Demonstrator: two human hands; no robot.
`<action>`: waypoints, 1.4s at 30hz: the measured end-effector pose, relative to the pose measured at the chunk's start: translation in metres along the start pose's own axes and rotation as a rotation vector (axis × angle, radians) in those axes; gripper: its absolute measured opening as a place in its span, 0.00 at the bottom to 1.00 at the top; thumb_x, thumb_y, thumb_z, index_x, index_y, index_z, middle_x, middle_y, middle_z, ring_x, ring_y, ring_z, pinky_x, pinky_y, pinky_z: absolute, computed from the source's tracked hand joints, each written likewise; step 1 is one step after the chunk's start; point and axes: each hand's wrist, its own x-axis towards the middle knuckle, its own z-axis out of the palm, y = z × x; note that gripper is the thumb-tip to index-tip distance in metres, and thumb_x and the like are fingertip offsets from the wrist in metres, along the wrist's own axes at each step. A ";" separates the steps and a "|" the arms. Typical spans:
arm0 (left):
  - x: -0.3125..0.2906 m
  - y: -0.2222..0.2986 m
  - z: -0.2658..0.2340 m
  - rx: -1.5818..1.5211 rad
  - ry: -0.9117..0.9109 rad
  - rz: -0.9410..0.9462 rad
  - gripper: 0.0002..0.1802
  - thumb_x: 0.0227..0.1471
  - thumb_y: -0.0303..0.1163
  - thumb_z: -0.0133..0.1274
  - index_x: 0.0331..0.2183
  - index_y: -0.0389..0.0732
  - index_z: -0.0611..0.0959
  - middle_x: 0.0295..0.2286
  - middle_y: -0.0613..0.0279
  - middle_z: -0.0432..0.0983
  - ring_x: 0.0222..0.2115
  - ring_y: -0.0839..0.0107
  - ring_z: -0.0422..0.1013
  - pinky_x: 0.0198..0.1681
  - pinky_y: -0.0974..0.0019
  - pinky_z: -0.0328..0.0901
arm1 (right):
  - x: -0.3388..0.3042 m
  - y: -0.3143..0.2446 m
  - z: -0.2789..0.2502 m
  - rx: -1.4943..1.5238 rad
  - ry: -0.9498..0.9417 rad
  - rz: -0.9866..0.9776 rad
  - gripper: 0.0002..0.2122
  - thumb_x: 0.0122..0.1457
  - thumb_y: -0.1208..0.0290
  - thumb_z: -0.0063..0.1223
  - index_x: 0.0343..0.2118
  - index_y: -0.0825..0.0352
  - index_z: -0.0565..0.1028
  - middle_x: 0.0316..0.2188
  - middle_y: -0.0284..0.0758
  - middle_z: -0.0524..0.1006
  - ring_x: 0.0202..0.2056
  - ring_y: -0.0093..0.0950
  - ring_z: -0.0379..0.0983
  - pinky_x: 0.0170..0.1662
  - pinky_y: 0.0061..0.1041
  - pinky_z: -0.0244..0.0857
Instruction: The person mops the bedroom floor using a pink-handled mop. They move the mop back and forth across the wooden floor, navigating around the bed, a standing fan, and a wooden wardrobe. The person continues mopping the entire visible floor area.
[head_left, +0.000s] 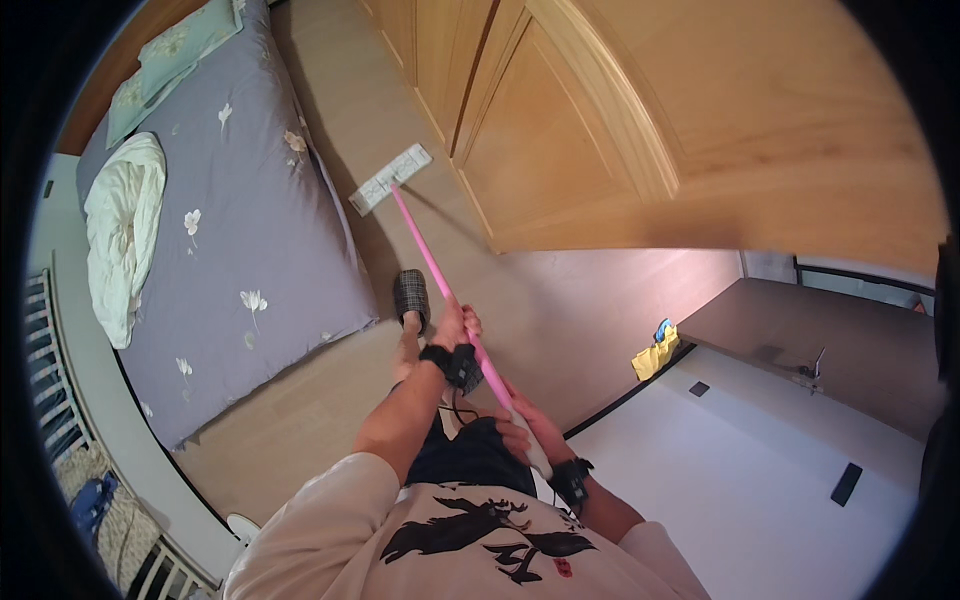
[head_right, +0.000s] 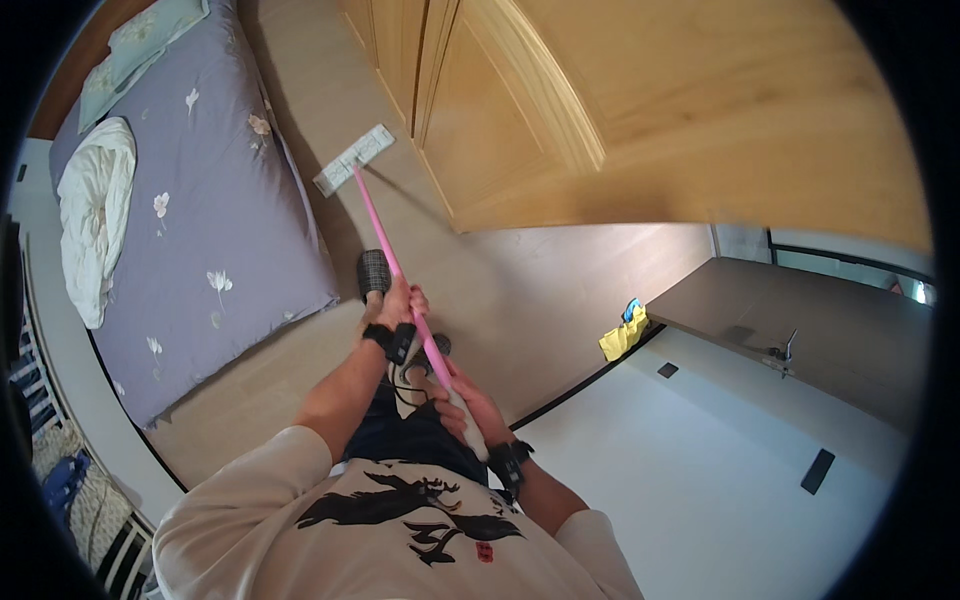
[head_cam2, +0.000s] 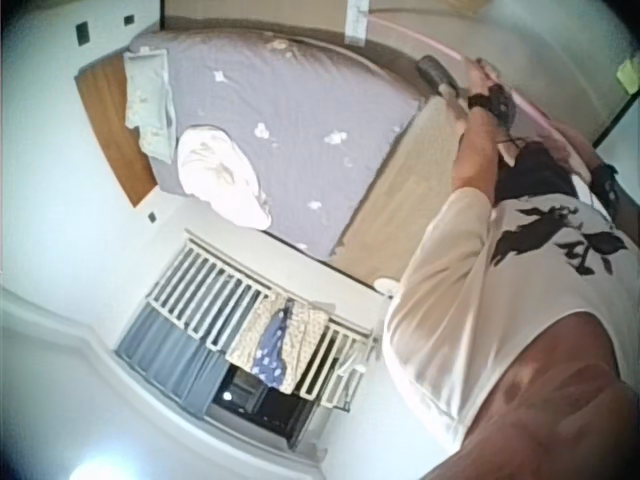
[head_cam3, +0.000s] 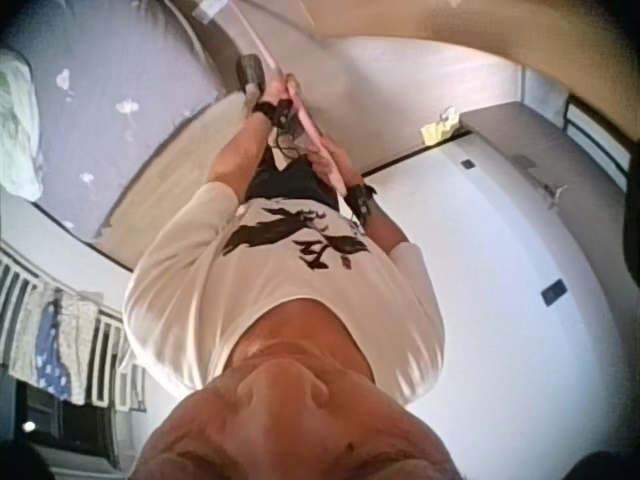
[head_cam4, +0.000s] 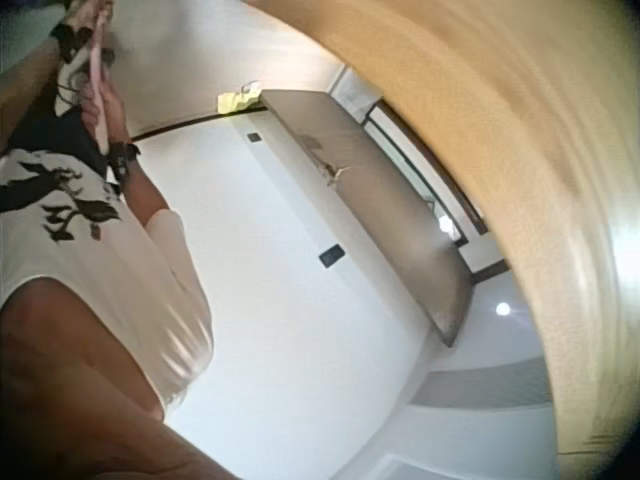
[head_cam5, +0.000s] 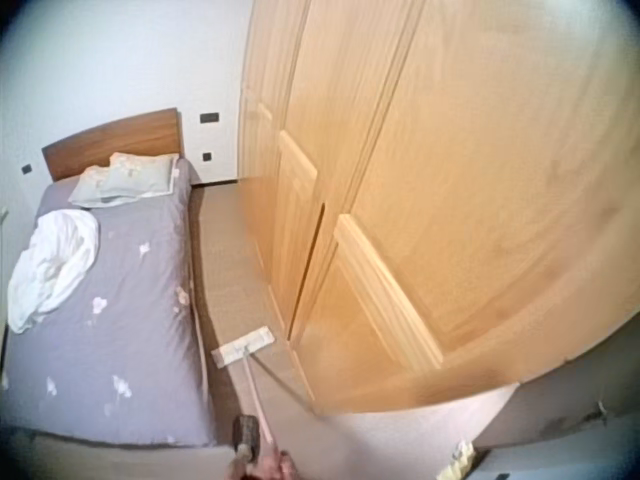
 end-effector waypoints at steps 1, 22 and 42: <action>0.010 0.026 0.007 0.005 -0.021 0.010 0.34 0.64 0.68 0.37 0.30 0.44 0.68 0.17 0.70 0.56 0.14 0.76 0.53 0.15 0.71 0.51 | 0.022 -0.006 0.011 -0.019 -0.010 -0.019 0.26 0.74 0.66 0.36 0.73 0.47 0.50 0.33 0.31 0.66 0.21 0.15 0.58 0.18 0.14 0.57; 0.094 0.227 0.067 -0.053 -0.010 0.031 0.38 0.56 0.76 0.40 0.26 0.46 0.67 0.14 0.73 0.56 0.10 0.76 0.56 0.11 0.72 0.54 | 0.179 -0.072 0.100 -0.082 -0.029 -0.014 0.26 0.72 0.65 0.44 0.70 0.50 0.55 0.31 0.29 0.68 0.21 0.16 0.60 0.19 0.14 0.56; 0.078 0.089 0.127 0.203 0.317 0.248 0.45 0.55 0.80 0.34 0.19 0.43 0.71 0.13 0.60 0.65 0.12 0.57 0.64 0.16 0.50 0.62 | 0.076 -0.125 0.106 -0.140 0.206 0.054 0.29 0.71 0.63 0.46 0.72 0.47 0.52 0.30 0.30 0.68 0.20 0.16 0.59 0.18 0.14 0.56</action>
